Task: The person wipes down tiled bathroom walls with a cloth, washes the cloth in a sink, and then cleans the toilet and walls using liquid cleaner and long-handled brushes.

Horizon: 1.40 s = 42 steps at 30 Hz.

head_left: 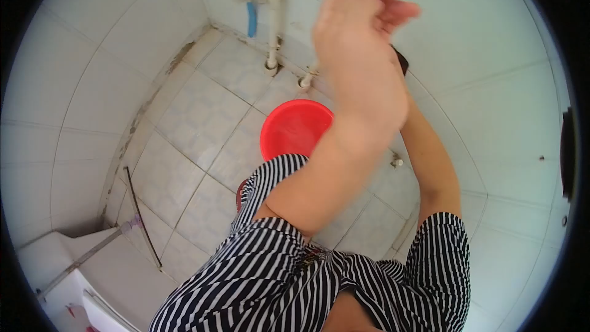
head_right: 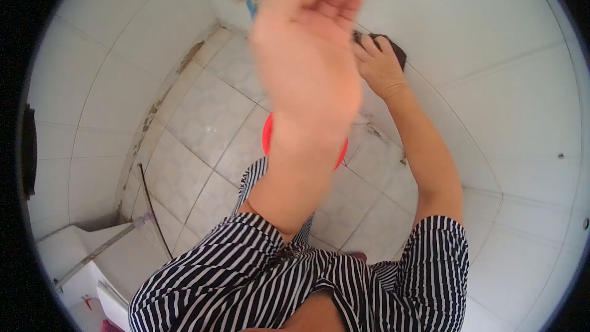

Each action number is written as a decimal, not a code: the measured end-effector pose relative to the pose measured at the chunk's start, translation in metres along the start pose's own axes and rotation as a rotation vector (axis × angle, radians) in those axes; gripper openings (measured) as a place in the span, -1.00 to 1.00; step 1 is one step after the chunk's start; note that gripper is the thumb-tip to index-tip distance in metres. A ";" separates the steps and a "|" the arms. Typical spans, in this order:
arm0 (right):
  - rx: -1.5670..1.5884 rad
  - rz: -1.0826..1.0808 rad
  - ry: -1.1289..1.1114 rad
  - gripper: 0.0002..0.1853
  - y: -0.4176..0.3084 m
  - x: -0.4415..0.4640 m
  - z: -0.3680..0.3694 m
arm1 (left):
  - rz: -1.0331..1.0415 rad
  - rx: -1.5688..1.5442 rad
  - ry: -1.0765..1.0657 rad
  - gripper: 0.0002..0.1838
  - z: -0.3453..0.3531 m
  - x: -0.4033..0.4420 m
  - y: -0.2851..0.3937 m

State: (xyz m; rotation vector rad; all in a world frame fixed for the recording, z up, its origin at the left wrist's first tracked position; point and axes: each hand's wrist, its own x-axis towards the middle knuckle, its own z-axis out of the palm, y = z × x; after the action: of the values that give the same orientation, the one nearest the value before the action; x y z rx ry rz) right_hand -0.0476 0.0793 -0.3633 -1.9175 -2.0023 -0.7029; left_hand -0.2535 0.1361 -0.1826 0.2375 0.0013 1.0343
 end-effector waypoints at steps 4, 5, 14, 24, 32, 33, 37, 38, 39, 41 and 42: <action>-0.524 -0.148 -0.072 -0.65 0.013 -0.024 -0.089 | 0.152 0.143 0.073 -0.80 -0.039 0.026 0.003; -0.584 -0.108 -0.007 -0.62 0.025 -0.033 -0.121 | 0.189 0.261 0.083 -0.72 -0.050 0.031 0.001; -1.142 0.277 0.826 -0.62 0.062 -0.002 -0.284 | 0.319 1.326 -0.069 -0.45 -0.087 0.032 -0.048; -0.489 -0.050 -0.003 -0.87 -0.012 -0.165 -0.023 | 0.433 1.434 -0.144 -0.62 -0.098 0.056 -0.051; -0.525 0.145 0.001 -0.80 0.010 -0.149 -0.118 | 0.439 1.474 -0.072 -0.60 -0.104 0.060 -0.057; -0.748 0.051 0.238 -0.75 0.025 -0.125 -0.160 | 0.472 1.470 -0.079 -0.59 -0.107 0.062 -0.058; -1.170 0.059 0.462 -0.61 0.061 -0.039 -0.326 | 0.366 1.373 -0.065 -0.57 -0.105 0.065 -0.057; -1.239 -0.027 0.609 -0.63 0.077 -0.025 -0.353 | 0.390 1.390 -0.034 -0.61 -0.101 0.063 -0.057; -1.274 -0.073 0.678 -0.63 0.087 -0.025 -0.357 | 0.415 1.406 -0.003 -0.64 -0.099 0.062 -0.057; -1.222 -0.001 0.802 -0.66 0.100 -0.037 -0.343 | 0.428 1.376 -0.014 -0.64 -0.101 0.065 -0.058; -1.133 0.118 0.848 -0.67 0.098 -0.049 -0.319 | 0.433 1.403 0.001 -0.63 -0.100 0.066 -0.057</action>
State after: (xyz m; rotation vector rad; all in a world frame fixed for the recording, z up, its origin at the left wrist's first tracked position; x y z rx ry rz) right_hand 0.0120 -0.1291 -0.1050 -1.5872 -0.9423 -2.4326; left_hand -0.1819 0.1841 -0.2843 1.5580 0.7210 1.3141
